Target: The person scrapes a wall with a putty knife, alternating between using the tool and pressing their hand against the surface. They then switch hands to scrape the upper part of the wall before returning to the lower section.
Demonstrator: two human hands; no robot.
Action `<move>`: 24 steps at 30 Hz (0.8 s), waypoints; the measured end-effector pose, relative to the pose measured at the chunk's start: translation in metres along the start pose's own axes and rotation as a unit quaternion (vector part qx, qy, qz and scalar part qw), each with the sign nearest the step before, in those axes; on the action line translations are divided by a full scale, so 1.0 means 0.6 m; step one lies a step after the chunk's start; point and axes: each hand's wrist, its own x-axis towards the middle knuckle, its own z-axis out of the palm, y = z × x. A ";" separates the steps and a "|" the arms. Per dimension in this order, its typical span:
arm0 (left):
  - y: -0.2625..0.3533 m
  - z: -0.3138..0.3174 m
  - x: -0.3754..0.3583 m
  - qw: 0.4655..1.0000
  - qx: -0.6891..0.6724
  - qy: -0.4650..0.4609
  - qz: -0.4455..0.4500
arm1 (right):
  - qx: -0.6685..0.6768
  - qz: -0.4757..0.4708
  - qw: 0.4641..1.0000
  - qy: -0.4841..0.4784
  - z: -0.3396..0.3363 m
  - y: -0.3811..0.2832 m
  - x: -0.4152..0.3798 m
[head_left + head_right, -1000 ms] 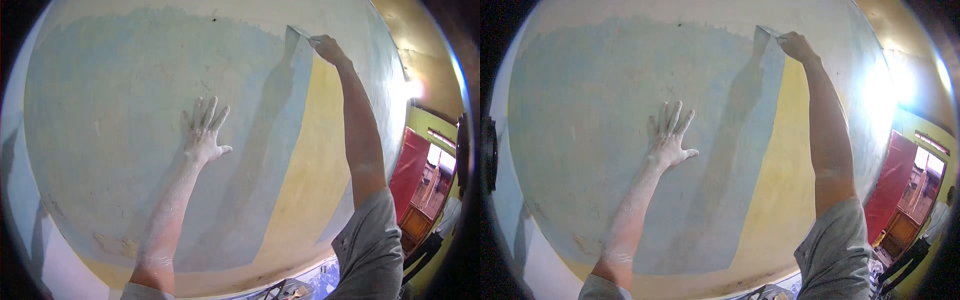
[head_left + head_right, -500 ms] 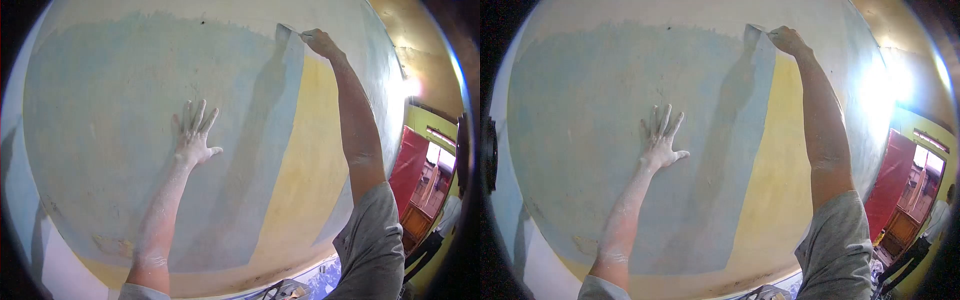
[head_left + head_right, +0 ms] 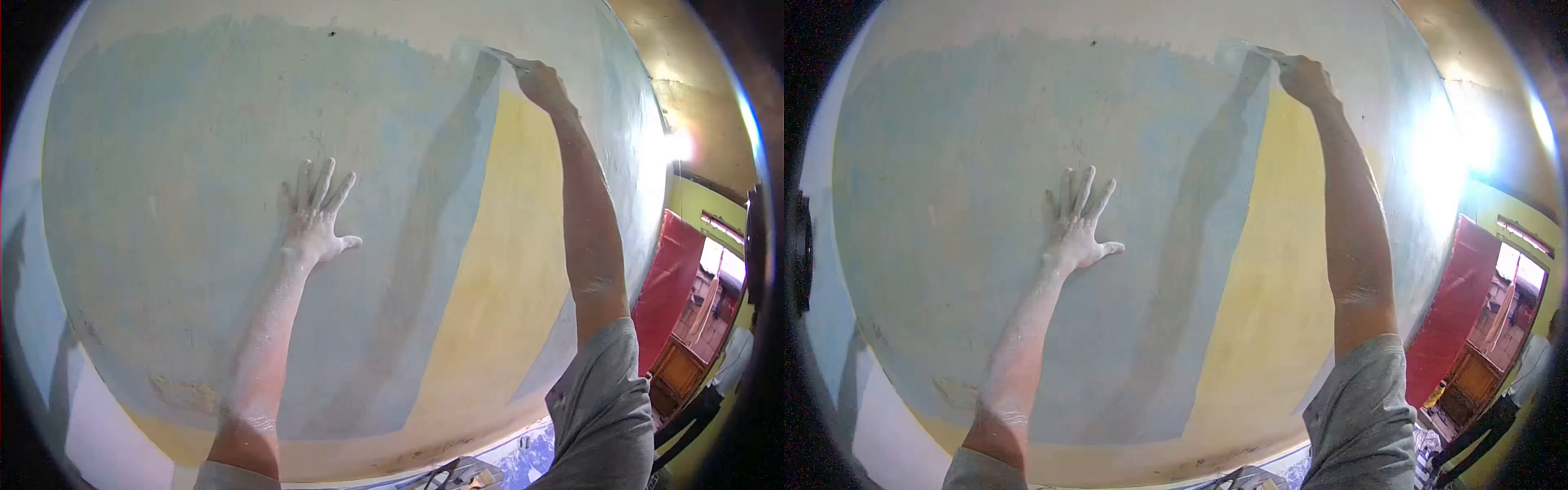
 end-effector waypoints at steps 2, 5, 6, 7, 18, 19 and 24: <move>0.001 0.005 -0.001 1.000 0.000 0.003 -0.001 | -0.046 0.056 0.997 -0.024 0.023 -0.002 0.012; 0.001 0.004 0.002 1.000 0.005 0.008 -0.002 | -0.004 0.110 0.994 0.004 0.033 -0.027 0.000; 0.003 0.003 0.001 1.000 0.007 0.004 -0.003 | 0.018 0.083 0.996 0.008 0.024 -0.034 -0.008; 0.004 -0.001 0.000 1.000 0.009 0.003 -0.002 | 0.019 0.084 0.996 0.008 0.028 -0.027 -0.001; 0.003 0.005 0.000 1.000 0.005 0.007 -0.001 | -0.008 0.076 0.997 -0.016 0.009 -0.025 0.016; 0.002 0.003 0.002 1.000 0.008 0.010 0.001 | -0.006 0.079 0.997 -0.012 0.008 -0.019 0.024; -0.001 0.016 0.003 1.000 0.004 0.028 0.006 | 0.043 0.045 0.996 -0.060 0.009 0.001 0.046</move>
